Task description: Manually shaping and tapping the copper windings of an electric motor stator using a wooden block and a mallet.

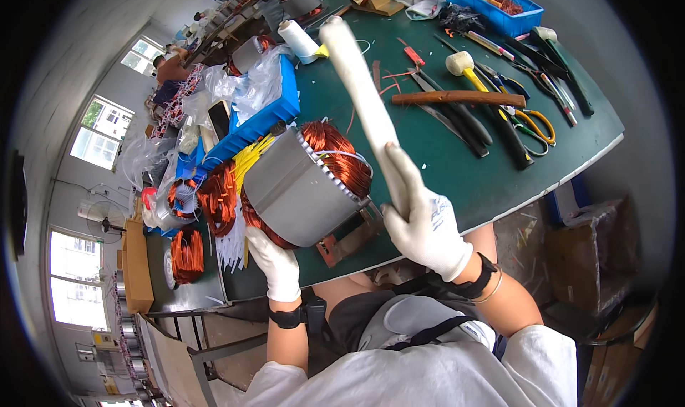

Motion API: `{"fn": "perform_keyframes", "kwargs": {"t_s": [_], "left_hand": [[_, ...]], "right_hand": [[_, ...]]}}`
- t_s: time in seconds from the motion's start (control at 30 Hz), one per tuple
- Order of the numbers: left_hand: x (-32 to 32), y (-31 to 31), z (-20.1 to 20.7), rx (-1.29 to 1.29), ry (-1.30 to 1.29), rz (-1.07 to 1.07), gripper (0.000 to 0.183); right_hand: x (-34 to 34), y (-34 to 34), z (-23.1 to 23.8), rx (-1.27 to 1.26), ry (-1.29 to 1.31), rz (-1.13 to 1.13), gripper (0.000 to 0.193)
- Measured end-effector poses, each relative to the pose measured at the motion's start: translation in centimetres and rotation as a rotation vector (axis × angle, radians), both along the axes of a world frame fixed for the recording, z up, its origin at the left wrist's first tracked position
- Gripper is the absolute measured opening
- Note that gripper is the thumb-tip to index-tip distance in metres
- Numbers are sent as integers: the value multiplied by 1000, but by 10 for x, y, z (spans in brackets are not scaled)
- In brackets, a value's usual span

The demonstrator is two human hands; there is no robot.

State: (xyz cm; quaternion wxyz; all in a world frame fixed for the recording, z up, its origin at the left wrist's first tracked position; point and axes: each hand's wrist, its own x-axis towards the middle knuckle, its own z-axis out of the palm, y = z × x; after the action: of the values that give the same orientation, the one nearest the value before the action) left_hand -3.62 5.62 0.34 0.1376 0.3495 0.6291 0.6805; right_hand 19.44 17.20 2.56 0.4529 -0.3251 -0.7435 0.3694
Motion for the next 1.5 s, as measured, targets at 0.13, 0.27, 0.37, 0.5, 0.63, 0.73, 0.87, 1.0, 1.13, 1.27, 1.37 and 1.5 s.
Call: {"fn": "perform_keyframes", "kwargs": {"t_s": [0.13, 0.27, 0.37, 0.5, 0.63, 0.73, 0.87, 1.0, 1.13, 1.27, 1.37, 1.5], "left_hand": [[2, -4, -27, -25, 495, 33, 75], [8, 10, -29, 79, 296, 171, 69], [4, 9, -17, 63, 59, 180, 64], [16, 13, 33, -170, -33, 70, 60], [17, 15, 53, -183, -165, -28, 67], [1, -1, 18, -131, 135, -6, 65], [8, 11, -15, 59, 391, 141, 71], [8, 10, -9, 43, 174, 192, 63], [13, 20, 13, 28, 47, 213, 51], [13, 19, 29, 112, -252, -23, 65], [11, 10, 29, -36, -222, -17, 67], [14, 12, 21, -72, -163, 18, 67]], "right_hand": [[0, -17, -17, 387, 140, -96, 74], [1, -5, -28, -79, -52, 18, 71], [1, -6, -18, 107, 84, -67, 76], [0, -13, -11, 214, -189, 106, 68], [6, -1, -2, -124, -47, 80, 76], [4, -18, -8, 242, 289, -113, 78], [-3, -9, -63, 340, -28, -53, 75], [5, -6, -16, -106, 80, -39, 78], [0, -10, -29, 331, -42, -10, 69], [-6, 1, -8, -103, -49, 92, 75], [-6, -7, -18, 198, 189, -51, 79], [-9, -6, -47, 308, -66, 59, 71]]}}
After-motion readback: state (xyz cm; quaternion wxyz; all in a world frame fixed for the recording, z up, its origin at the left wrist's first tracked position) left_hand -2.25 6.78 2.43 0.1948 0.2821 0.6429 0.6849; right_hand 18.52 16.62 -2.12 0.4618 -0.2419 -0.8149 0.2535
